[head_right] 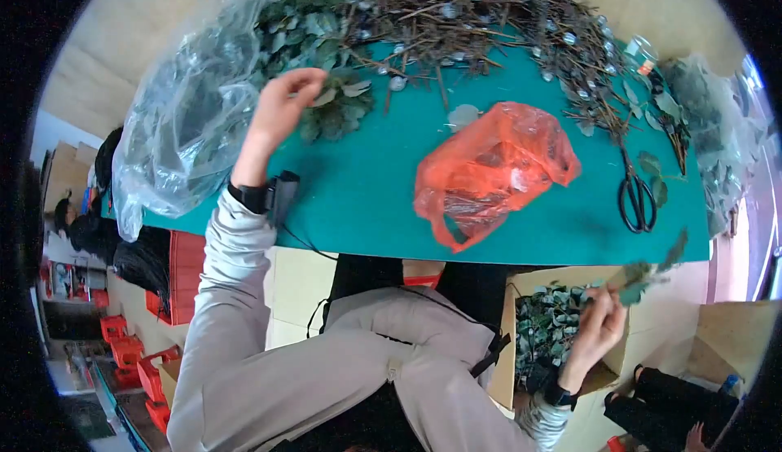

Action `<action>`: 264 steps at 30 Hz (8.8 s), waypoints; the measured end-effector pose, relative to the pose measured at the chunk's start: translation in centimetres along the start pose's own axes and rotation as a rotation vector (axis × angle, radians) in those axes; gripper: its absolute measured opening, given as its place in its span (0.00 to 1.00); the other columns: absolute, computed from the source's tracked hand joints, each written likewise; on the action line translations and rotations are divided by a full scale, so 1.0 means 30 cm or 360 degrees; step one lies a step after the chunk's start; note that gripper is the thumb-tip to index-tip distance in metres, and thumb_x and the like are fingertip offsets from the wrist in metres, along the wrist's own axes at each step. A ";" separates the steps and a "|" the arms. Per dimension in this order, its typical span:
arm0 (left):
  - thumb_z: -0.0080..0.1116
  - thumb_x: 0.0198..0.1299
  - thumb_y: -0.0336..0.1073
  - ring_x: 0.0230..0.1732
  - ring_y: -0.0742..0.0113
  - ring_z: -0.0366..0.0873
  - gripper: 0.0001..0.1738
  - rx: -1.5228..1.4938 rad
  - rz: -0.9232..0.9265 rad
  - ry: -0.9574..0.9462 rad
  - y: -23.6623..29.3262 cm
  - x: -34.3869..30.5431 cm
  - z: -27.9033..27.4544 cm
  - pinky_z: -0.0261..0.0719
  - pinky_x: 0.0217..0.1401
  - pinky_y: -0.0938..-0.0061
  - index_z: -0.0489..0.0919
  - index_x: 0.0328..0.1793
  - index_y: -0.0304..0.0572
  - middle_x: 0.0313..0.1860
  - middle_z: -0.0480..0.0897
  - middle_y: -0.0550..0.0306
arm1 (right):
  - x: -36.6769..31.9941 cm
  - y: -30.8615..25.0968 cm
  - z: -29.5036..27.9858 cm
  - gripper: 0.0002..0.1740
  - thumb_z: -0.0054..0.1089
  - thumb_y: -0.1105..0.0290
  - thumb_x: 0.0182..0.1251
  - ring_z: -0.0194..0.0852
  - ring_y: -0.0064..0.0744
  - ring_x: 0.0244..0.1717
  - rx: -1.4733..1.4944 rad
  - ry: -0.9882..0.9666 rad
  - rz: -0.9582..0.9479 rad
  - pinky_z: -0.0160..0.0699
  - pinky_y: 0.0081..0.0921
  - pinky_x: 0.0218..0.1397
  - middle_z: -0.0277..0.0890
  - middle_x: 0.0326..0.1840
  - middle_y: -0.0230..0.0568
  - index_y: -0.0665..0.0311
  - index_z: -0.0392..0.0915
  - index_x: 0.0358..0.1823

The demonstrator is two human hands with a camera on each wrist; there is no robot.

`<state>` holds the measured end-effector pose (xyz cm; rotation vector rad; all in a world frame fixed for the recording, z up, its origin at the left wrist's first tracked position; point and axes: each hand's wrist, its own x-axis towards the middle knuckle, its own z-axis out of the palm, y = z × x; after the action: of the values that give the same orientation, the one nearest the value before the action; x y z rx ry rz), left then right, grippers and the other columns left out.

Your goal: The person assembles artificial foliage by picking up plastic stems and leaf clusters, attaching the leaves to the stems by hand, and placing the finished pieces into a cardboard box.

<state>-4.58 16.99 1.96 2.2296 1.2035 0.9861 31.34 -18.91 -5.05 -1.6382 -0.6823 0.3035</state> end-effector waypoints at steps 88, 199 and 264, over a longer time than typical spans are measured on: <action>0.59 0.51 0.27 0.33 0.58 0.81 0.08 -0.0705 0.0341 -0.0418 0.451 -0.405 0.262 0.78 0.33 0.73 0.82 0.39 0.39 0.34 0.82 0.49 | 0.195 -0.437 0.486 0.33 0.63 0.69 0.56 0.67 0.17 0.26 0.0780 -0.1484 0.0199 0.63 0.12 0.20 0.73 0.51 0.45 0.65 0.61 0.63; 0.58 0.56 0.25 0.37 0.70 0.79 0.09 -0.1823 -0.1056 -0.0630 0.342 -0.384 0.259 0.73 0.32 0.83 0.76 0.43 0.34 0.38 0.80 0.54 | 0.364 -0.289 0.460 0.05 0.51 0.78 0.59 0.77 0.26 0.21 -0.0909 -0.1406 0.0043 0.77 0.21 0.24 0.75 0.24 0.41 0.75 0.71 0.33; 0.58 0.54 0.23 0.38 0.72 0.77 0.09 -0.1696 -0.0781 -0.0680 0.380 -0.376 0.261 0.76 0.42 0.78 0.75 0.42 0.34 0.38 0.79 0.56 | 0.194 -0.492 0.370 0.15 0.50 0.86 0.56 0.75 0.19 0.26 -0.0114 -0.1513 0.0232 0.77 0.16 0.28 0.75 0.35 0.38 0.70 0.71 0.46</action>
<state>3.29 1.13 -0.24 1.1354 0.6947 0.6477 25.91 -5.76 8.09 -1.5654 -1.2805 1.2157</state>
